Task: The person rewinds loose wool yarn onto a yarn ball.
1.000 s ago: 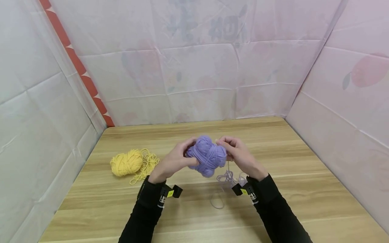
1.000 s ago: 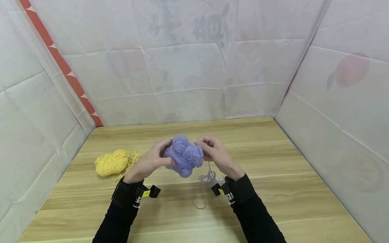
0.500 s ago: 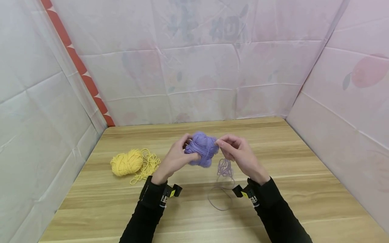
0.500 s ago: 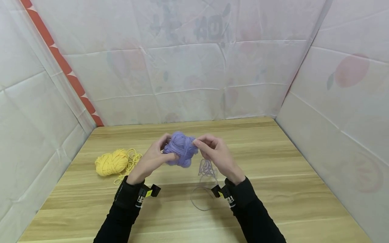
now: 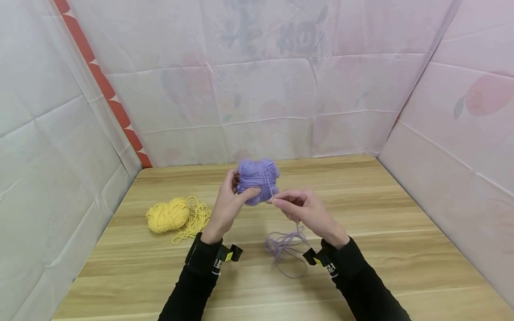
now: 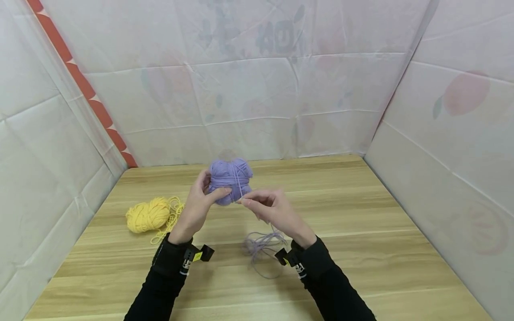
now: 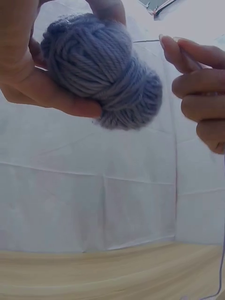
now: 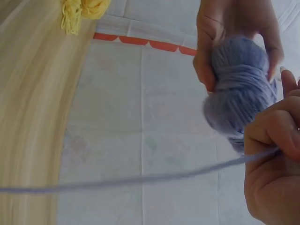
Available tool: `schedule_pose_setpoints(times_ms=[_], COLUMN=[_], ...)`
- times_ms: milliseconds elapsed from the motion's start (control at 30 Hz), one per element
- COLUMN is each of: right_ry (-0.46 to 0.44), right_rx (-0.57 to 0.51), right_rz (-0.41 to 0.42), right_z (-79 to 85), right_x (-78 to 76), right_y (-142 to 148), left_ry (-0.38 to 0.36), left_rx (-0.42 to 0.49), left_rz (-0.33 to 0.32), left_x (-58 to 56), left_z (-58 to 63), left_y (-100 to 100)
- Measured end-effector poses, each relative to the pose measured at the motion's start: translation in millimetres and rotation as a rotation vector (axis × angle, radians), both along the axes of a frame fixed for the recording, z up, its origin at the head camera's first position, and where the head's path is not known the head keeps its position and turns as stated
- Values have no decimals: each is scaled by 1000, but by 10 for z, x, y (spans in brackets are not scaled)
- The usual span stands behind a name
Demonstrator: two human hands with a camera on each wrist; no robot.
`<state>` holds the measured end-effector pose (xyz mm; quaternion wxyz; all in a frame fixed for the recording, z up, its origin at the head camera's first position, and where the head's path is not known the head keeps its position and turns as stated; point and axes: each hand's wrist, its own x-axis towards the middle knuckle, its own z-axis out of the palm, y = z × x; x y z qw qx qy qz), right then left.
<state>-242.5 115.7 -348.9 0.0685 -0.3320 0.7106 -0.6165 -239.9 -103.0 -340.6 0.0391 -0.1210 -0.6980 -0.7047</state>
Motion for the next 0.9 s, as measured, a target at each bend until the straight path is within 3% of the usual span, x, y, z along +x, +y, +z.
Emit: schedule_pose_setpoints(times_ms=[267, 567, 700, 900], right_ry=[-15, -36, -55, -133], right_rx=[63, 41, 25, 19], right_rz=[38, 45, 35, 48], right_z=[-59, -122, -145, -142], right_x=[-19, -75, -109, -155], right_y=[-77, -112, -81, 43], left_ry=[28, 18, 15, -8], left_rx=[159, 343, 353, 290], left_rz=[-57, -244, -326, -412], left_x=[23, 43, 37, 37], left_z=[21, 51, 54, 56], left_y=[-16, -17, -35, -108])
